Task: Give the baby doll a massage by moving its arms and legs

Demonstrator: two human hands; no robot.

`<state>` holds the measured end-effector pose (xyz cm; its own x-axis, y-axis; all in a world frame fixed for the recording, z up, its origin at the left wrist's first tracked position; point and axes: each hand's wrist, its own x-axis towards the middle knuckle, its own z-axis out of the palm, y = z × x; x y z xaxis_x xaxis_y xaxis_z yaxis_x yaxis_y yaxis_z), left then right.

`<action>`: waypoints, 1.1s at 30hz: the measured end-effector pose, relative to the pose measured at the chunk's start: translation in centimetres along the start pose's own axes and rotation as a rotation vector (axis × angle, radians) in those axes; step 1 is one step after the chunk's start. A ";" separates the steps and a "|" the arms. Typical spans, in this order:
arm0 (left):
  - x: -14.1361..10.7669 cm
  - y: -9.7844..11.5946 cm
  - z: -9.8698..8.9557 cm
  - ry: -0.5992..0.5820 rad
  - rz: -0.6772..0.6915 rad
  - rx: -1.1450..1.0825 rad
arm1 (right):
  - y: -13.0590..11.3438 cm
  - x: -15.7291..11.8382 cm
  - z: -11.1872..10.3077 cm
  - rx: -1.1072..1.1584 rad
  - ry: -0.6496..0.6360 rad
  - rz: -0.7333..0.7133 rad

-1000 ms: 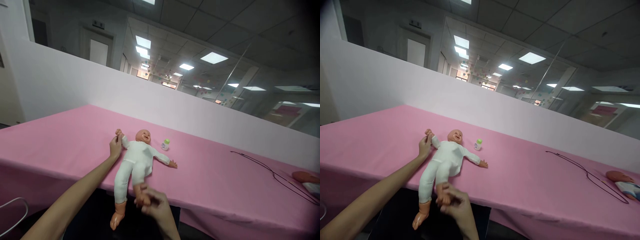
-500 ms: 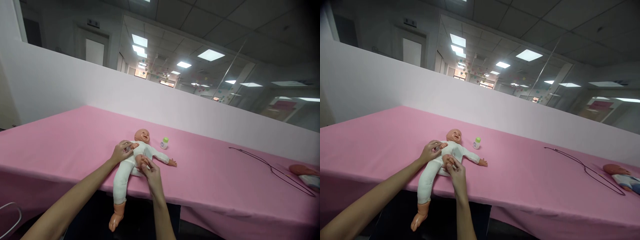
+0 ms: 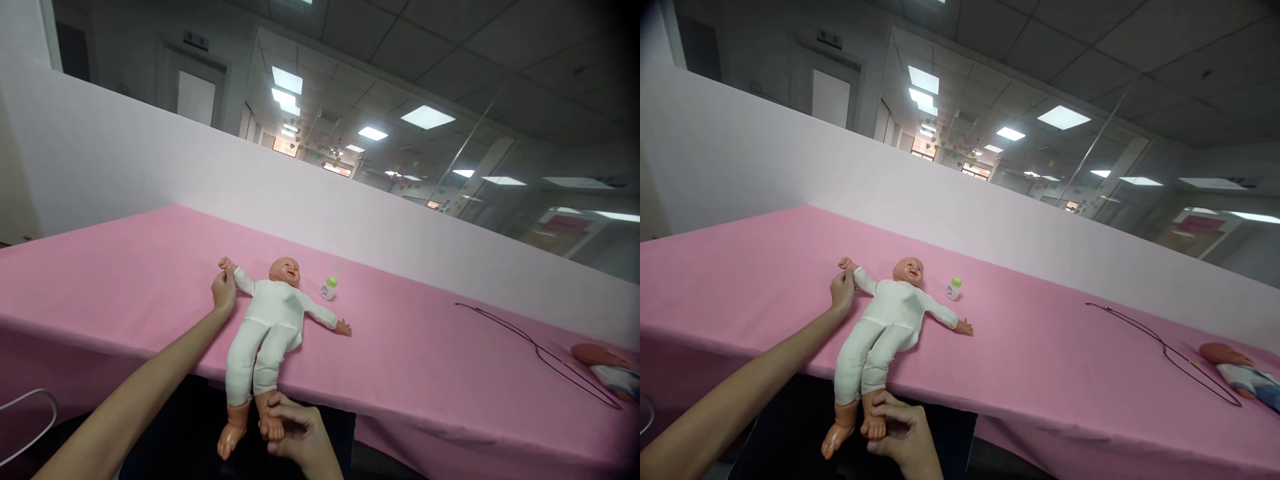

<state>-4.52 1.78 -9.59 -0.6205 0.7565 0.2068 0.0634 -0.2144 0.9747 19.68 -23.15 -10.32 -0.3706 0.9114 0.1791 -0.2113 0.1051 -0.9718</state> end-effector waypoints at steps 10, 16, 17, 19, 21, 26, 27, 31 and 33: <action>-3.0 1.4 -0.5 -0.523 0.861 0.203 | -4.8 10.3 1.1 -0.021 0.325 -0.074; -2.5 1.1 0.0 -0.412 0.620 0.123 | -2.8 9.2 1.2 0.081 0.330 -0.075; -2.2 1.0 0.1 -0.360 0.530 0.075 | -2.6 7.6 1.0 0.064 0.308 -0.069; -1.4 0.8 0.1 -0.215 0.333 0.002 | -1.7 4.1 0.0 0.038 0.233 -0.053; -0.5 0.5 0.0 -0.060 0.123 -0.019 | -0.2 0.9 -1.1 0.059 0.058 -0.001; 0.1 0.5 -0.3 0.060 0.018 0.011 | 1.7 -2.0 -2.6 0.070 0.045 -0.005; -0.2 0.7 -0.3 0.017 0.105 0.009 | 1.0 -1.4 -2.4 0.068 0.088 -0.024; -2.2 1.6 -0.3 -0.319 0.591 0.086 | -3.3 4.0 -0.9 -0.062 0.292 -0.072; -2.9 1.8 -0.5 -0.483 0.833 0.182 | -4.6 7.6 -0.2 -0.077 0.337 -0.094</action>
<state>-3.00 -1.12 -8.46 0.0619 0.5865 0.8076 0.4810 -0.7266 0.4907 18.02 -16.62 -4.56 -0.0306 0.9750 0.2201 -0.1570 0.2128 -0.9644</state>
